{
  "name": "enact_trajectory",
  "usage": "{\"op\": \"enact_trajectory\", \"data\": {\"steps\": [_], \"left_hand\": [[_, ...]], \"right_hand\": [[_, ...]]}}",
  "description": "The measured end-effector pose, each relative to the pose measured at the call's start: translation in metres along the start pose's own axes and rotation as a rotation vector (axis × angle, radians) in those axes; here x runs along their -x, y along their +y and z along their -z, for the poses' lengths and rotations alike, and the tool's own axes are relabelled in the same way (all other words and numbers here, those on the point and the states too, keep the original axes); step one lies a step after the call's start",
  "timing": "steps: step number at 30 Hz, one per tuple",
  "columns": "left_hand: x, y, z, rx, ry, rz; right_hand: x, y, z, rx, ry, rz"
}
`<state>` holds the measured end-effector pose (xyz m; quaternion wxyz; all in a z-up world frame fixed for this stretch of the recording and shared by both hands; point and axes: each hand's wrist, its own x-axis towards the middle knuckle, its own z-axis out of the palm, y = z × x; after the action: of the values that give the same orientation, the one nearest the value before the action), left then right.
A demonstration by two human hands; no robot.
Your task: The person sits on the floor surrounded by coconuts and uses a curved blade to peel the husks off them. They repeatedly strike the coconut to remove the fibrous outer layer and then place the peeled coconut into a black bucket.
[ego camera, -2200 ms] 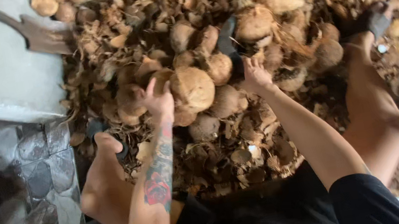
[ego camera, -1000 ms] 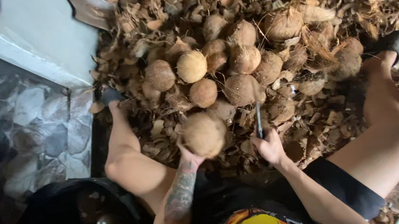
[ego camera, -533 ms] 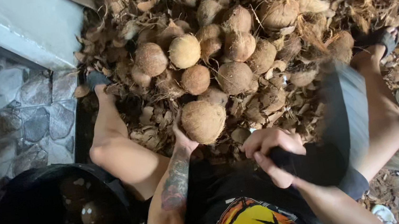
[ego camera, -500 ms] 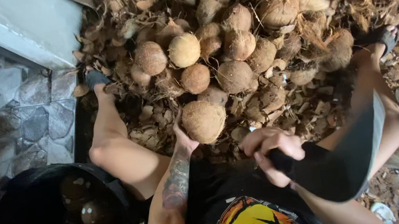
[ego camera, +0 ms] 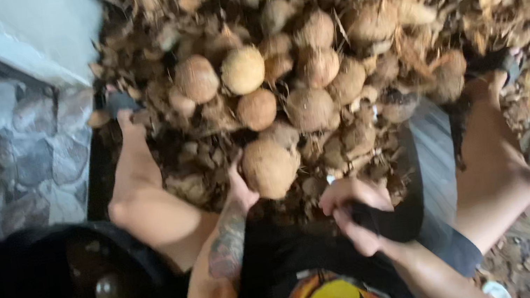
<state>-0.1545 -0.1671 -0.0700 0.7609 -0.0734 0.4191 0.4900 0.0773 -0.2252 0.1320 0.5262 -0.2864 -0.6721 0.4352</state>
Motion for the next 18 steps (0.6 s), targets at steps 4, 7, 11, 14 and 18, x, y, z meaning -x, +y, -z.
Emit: {"op": "enact_trajectory", "data": {"steps": [4,7,11,14,18], "left_hand": [[-0.04,-0.002,0.009,0.195,0.134,-0.057],[-0.023,0.001,-0.006,0.174,0.193,-0.199],[-0.015,0.008,-0.001,0.18,0.172,-0.503],[-0.038,0.014,0.024,0.165,0.004,-0.092],[-0.029,0.004,0.007,0.236,-0.017,-0.049]], "right_hand": [[0.047,0.093,-0.006,0.208,0.217,0.229],[0.098,0.132,-0.015,0.265,-0.124,-0.987],[0.06,0.104,-0.003,0.01,0.205,-1.14],[0.013,0.113,0.014,0.104,0.197,-0.83],[-0.047,0.177,0.031,0.601,0.126,-0.665]]}}
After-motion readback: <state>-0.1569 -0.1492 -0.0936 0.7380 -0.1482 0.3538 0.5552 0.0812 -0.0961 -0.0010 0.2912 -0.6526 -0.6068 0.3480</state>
